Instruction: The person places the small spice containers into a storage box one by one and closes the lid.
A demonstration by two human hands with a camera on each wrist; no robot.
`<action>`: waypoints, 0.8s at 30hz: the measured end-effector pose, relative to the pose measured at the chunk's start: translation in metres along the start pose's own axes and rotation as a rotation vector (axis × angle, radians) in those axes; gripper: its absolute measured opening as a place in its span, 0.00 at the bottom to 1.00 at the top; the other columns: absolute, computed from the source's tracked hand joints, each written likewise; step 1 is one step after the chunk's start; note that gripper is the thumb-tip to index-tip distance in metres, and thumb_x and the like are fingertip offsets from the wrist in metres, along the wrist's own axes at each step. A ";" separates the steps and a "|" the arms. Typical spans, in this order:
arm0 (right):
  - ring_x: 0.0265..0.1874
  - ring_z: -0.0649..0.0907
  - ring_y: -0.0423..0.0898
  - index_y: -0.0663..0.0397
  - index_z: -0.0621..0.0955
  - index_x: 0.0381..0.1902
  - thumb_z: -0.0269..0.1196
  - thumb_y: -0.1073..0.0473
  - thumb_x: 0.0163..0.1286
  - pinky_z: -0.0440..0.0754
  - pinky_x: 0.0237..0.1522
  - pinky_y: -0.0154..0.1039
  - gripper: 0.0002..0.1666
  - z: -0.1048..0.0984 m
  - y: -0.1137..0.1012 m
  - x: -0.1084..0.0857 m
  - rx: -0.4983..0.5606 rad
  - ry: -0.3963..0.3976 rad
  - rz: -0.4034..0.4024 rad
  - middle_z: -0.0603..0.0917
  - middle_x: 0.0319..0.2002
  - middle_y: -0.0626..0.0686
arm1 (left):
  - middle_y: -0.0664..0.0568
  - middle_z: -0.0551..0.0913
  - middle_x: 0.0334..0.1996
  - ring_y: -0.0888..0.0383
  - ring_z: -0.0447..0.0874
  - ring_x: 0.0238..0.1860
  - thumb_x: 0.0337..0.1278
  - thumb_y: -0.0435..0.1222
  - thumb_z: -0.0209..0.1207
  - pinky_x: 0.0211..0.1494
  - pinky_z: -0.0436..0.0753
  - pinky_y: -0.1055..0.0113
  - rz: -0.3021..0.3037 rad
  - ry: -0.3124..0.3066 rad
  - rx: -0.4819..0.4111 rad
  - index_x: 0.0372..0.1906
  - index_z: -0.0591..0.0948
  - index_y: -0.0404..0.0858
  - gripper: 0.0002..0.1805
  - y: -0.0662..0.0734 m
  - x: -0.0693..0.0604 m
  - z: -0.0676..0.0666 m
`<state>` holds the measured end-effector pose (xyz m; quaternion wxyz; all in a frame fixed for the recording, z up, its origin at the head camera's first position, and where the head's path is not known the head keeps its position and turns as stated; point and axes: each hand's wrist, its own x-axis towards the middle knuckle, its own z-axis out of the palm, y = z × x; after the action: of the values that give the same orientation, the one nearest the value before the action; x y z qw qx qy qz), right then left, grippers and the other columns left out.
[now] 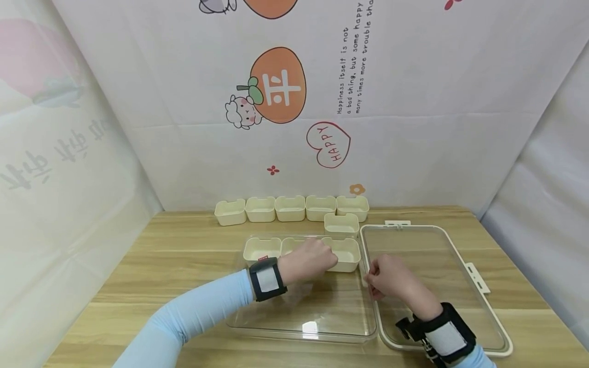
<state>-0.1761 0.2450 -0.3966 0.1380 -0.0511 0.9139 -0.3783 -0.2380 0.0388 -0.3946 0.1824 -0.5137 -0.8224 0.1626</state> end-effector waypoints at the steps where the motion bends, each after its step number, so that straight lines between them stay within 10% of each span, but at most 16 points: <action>1: 0.21 0.84 0.47 0.68 0.76 0.27 0.59 0.68 0.63 0.84 0.23 0.38 0.07 0.000 0.000 0.000 0.000 0.000 -0.004 0.82 0.22 0.56 | 0.62 0.70 0.15 0.65 0.66 0.17 0.54 0.29 0.54 0.17 0.72 0.70 -0.001 -0.001 0.000 0.18 0.76 0.49 0.14 0.000 0.000 0.000; 24: 0.20 0.84 0.46 0.67 0.77 0.27 0.59 0.67 0.64 0.83 0.23 0.37 0.08 0.000 -0.001 -0.001 -0.016 0.009 0.002 0.82 0.22 0.55 | 0.62 0.66 0.13 0.67 0.62 0.17 0.56 0.30 0.54 0.14 0.69 0.71 -0.019 0.038 0.042 0.15 0.74 0.50 0.17 0.002 -0.007 0.004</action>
<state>-0.1751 0.2447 -0.3956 0.1339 -0.0496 0.9177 -0.3708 -0.2353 0.0326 -0.3995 0.2102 -0.5047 -0.8202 0.1683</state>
